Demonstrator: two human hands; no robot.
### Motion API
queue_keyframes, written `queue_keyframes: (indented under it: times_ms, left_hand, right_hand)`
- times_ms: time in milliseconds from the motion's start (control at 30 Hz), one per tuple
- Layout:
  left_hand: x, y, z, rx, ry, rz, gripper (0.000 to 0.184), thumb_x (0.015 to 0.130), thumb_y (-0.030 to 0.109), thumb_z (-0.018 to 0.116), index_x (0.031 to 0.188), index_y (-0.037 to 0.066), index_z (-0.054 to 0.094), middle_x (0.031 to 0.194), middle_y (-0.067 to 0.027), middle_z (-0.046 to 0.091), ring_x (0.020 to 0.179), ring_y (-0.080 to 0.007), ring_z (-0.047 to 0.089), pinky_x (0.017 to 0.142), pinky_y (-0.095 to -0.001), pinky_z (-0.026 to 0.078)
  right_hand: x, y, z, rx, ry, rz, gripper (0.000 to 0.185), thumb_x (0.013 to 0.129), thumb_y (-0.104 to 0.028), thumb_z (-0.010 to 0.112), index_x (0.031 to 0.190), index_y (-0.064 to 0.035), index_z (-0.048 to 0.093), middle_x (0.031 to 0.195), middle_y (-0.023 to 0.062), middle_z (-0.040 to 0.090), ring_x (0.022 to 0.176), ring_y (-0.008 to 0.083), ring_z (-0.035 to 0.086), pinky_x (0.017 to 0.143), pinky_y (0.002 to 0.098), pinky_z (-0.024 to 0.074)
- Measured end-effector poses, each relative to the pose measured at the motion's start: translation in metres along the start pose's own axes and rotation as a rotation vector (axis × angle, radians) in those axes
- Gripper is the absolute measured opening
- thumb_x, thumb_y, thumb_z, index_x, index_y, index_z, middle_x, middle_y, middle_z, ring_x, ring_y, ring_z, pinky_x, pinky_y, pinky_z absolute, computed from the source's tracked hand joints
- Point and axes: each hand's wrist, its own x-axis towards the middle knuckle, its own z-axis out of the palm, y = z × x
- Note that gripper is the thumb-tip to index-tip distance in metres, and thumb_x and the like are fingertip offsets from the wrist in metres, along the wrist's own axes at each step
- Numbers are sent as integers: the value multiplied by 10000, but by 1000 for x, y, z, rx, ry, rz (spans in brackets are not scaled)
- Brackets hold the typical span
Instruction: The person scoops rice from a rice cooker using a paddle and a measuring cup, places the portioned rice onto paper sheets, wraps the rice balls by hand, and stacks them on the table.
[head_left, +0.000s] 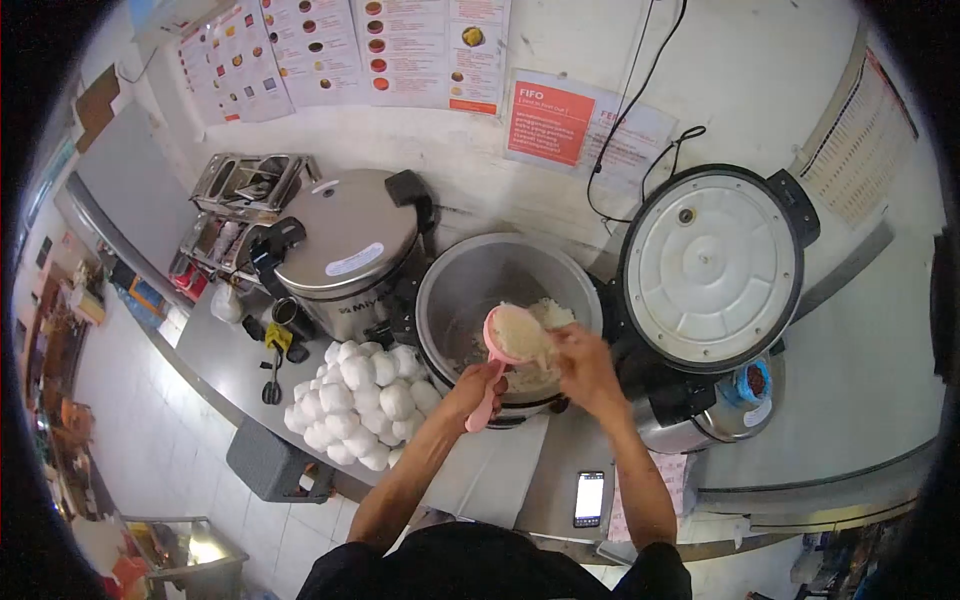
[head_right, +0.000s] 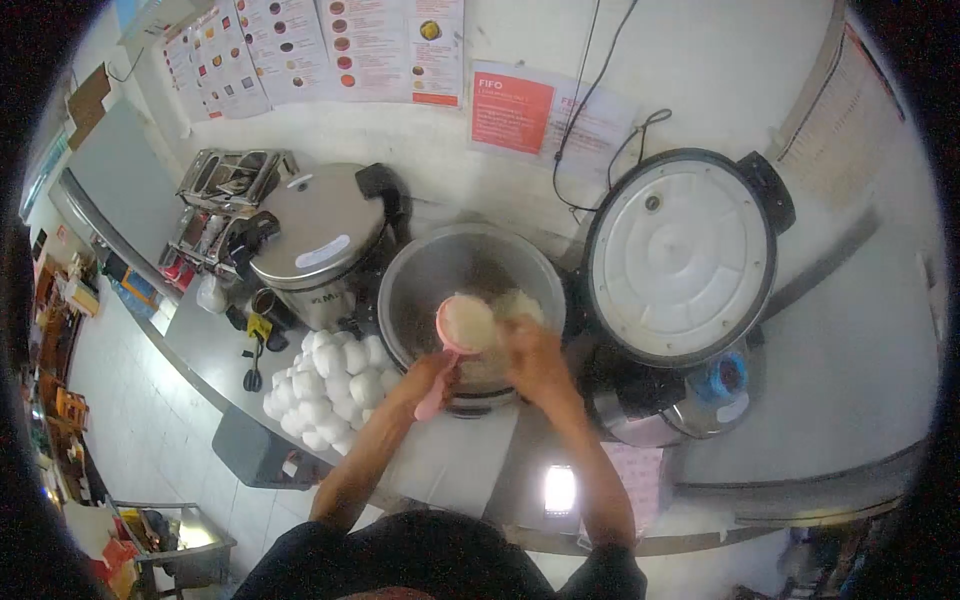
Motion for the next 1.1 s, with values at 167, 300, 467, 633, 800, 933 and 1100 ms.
queue_keyframes:
  times_ms: [167,300,467,633,800,933,1100]
  left_hand:
    - [7,-13,-14,-62,-26,41,251,998,361,419,931,140,517,628,44,466,483,-88,446,391,-238,356]
    - [-27,-4,-8,-191,-41,38,237,984,310,453,858,118,510,618,27,470,455,-83,445,345,-231,344]
    - [-62,-33,-12,-62,-46,50,336,989,336,451,748,105,483,598,21,473,448,-66,456,329,-213,343]
    - [-122,-65,-5,92,1,-155,360,990,348,453,986,23,610,622,25,471,452,-54,463,345,-202,374]
    - [-107,-168,4,-148,-129,-391,427,1005,384,394,1041,8,591,665,2,523,495,-89,544,417,-226,454]
    - [-106,-250,-41,335,-120,-110,351,992,313,444,1041,6,607,807,-52,627,667,-138,618,628,-268,516]
    - [-82,-303,-93,552,55,117,250,923,193,524,1036,-1,633,889,-138,668,775,-221,654,710,-342,511]
  right_hand:
    - [2,4,13,63,52,-102,427,690,50,616,1113,-1,647,1000,185,631,900,363,631,811,392,510]
    - [30,47,15,123,-53,32,336,703,26,645,1037,9,674,966,206,654,888,389,626,829,413,494]
    - [25,84,83,2,-300,-152,242,792,-63,660,1030,-23,676,968,162,679,848,339,648,803,403,500]
    - [-79,28,63,953,-247,410,274,947,-169,549,1147,8,609,1081,132,658,1003,231,615,921,351,470]
    - [-242,22,157,1286,32,861,537,990,-409,404,1380,-40,387,1314,134,501,1129,262,527,940,394,455]
    - [-236,9,169,1625,271,1090,532,955,-482,467,1286,-65,482,1139,109,595,859,207,615,623,322,522]
    - [-244,32,277,71,-49,442,348,908,-329,600,1096,-36,619,912,152,611,722,287,605,634,397,496]
